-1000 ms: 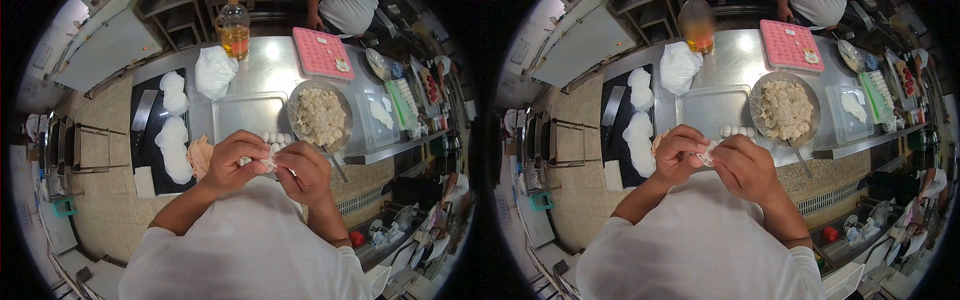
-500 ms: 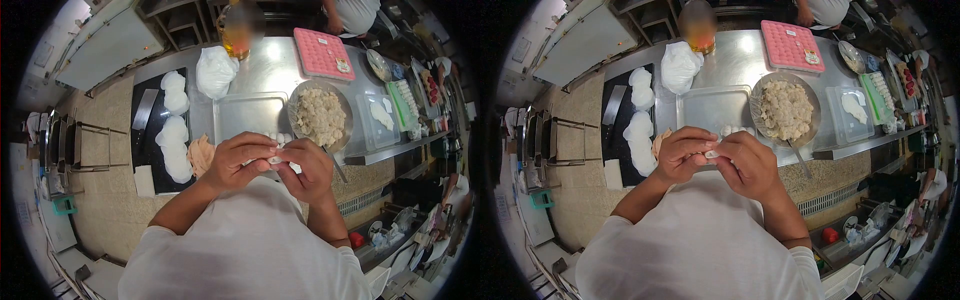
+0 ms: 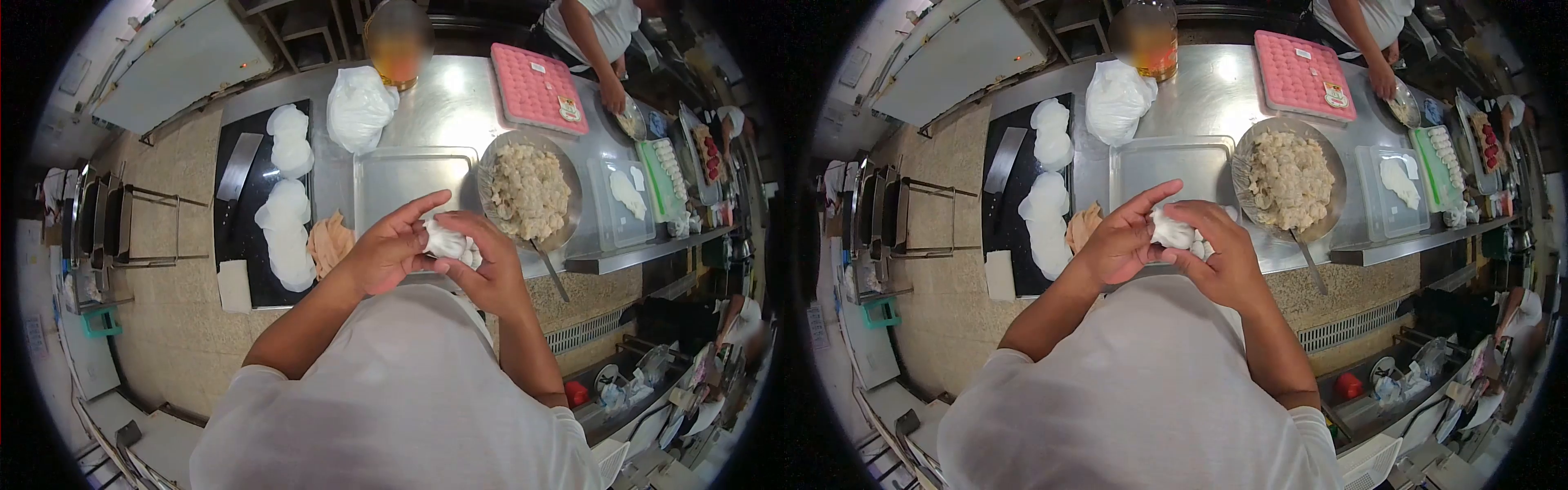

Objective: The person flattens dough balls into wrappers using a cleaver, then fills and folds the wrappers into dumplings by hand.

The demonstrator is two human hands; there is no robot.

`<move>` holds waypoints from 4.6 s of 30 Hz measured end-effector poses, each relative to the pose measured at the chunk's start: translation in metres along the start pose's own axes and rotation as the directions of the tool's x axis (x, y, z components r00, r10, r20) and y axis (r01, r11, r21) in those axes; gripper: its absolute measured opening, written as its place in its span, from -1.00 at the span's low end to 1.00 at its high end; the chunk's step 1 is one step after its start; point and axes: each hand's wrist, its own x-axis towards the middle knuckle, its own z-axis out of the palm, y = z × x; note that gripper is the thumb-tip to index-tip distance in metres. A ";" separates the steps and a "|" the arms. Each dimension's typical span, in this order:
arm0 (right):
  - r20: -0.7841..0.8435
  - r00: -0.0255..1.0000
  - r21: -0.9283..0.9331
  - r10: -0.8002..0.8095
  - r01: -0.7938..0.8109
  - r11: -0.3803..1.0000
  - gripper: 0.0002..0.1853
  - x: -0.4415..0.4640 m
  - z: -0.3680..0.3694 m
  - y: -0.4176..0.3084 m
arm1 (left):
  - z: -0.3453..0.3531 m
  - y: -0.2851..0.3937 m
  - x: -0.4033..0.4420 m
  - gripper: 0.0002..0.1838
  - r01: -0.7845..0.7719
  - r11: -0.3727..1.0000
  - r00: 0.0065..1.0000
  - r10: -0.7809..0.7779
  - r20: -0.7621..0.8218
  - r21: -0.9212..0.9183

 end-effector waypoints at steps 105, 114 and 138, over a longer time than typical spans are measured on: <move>-0.043 0.943 -0.285 0.329 -0.327 0.901 -0.83 -0.068 0.036 0.102 | -0.229 0.018 -0.174 -0.25 0.592 0.661 0.153 0.470 -0.869 0.461; -0.147 0.917 -0.212 0.371 -0.396 0.893 -0.86 -0.087 0.028 0.117 | -0.197 -0.006 -0.153 -0.27 0.852 0.084 0.326 0.688 -0.648 0.517; -0.124 0.916 -0.249 0.381 -0.401 0.882 -0.85 -0.072 0.019 0.121 | -0.235 -0.014 -0.191 -0.69 0.403 0.837 0.193 0.318 -0.928 0.370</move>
